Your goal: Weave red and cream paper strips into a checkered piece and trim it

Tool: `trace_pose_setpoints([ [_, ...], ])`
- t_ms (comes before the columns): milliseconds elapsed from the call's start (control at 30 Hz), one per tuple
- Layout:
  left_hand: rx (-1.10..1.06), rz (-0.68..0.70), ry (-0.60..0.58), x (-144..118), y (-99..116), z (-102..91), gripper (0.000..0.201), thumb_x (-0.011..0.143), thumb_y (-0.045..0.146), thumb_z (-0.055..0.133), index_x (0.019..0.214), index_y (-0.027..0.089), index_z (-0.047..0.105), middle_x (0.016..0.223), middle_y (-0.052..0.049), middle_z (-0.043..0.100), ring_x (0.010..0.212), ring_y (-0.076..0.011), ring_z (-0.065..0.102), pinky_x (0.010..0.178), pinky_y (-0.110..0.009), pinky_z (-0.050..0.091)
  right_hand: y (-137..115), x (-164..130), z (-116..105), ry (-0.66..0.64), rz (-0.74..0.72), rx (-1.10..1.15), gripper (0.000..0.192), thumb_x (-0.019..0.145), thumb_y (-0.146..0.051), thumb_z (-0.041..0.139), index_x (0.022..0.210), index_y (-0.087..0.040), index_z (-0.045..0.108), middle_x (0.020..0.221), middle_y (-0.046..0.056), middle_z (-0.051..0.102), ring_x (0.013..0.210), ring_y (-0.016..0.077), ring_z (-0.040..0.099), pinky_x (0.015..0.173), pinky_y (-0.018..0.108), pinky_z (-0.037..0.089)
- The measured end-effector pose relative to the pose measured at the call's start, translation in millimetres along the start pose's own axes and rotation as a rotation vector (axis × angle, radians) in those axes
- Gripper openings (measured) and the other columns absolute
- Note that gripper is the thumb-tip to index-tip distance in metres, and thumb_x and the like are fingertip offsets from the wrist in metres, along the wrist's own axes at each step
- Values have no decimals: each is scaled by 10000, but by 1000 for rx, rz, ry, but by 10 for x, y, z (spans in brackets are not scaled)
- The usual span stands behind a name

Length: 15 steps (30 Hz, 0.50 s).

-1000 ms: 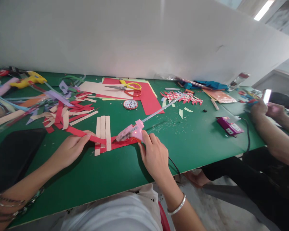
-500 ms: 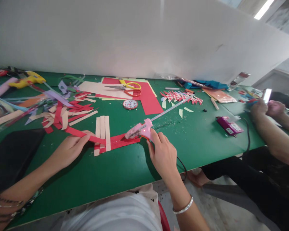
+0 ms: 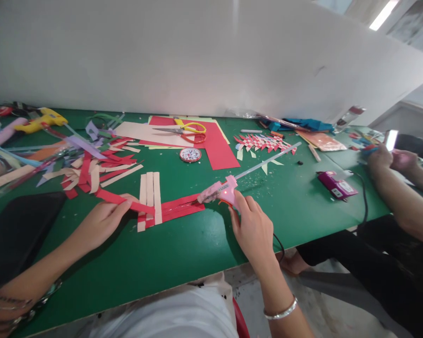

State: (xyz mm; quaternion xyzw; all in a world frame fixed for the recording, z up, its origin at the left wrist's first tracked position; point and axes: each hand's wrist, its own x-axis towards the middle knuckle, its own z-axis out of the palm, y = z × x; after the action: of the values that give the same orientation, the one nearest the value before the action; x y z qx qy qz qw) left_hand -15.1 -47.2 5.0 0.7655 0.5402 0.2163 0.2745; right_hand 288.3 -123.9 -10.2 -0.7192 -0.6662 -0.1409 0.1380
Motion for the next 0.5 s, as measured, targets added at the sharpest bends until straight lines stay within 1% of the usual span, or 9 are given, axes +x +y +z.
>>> trace_pose_setpoints([
  [167,-11,-8,-5,4,16,-12,461,875,464,293,654,199,600,730,-22,648,716,-208,599,662,-248,462,86,-11,22,-1,18,-21,342,910,-317,415,1212,-177,494,917,59,621,777,191,597,490,255,346],
  [400,-22,14,-7,0,12,-12,480,879,460,278,686,191,626,711,-30,644,737,-214,605,660,-251,468,190,-2,30,19,51,-42,326,908,-324,414,1189,-186,506,904,50,618,723,177,589,459,249,314],
  [500,-18,14,-3,-6,11,-16,480,880,467,286,708,192,640,701,-32,642,748,-224,607,663,-258,472,241,1,39,5,65,-46,330,910,-338,408,1188,-192,506,903,48,618,705,176,588,458,251,311],
])
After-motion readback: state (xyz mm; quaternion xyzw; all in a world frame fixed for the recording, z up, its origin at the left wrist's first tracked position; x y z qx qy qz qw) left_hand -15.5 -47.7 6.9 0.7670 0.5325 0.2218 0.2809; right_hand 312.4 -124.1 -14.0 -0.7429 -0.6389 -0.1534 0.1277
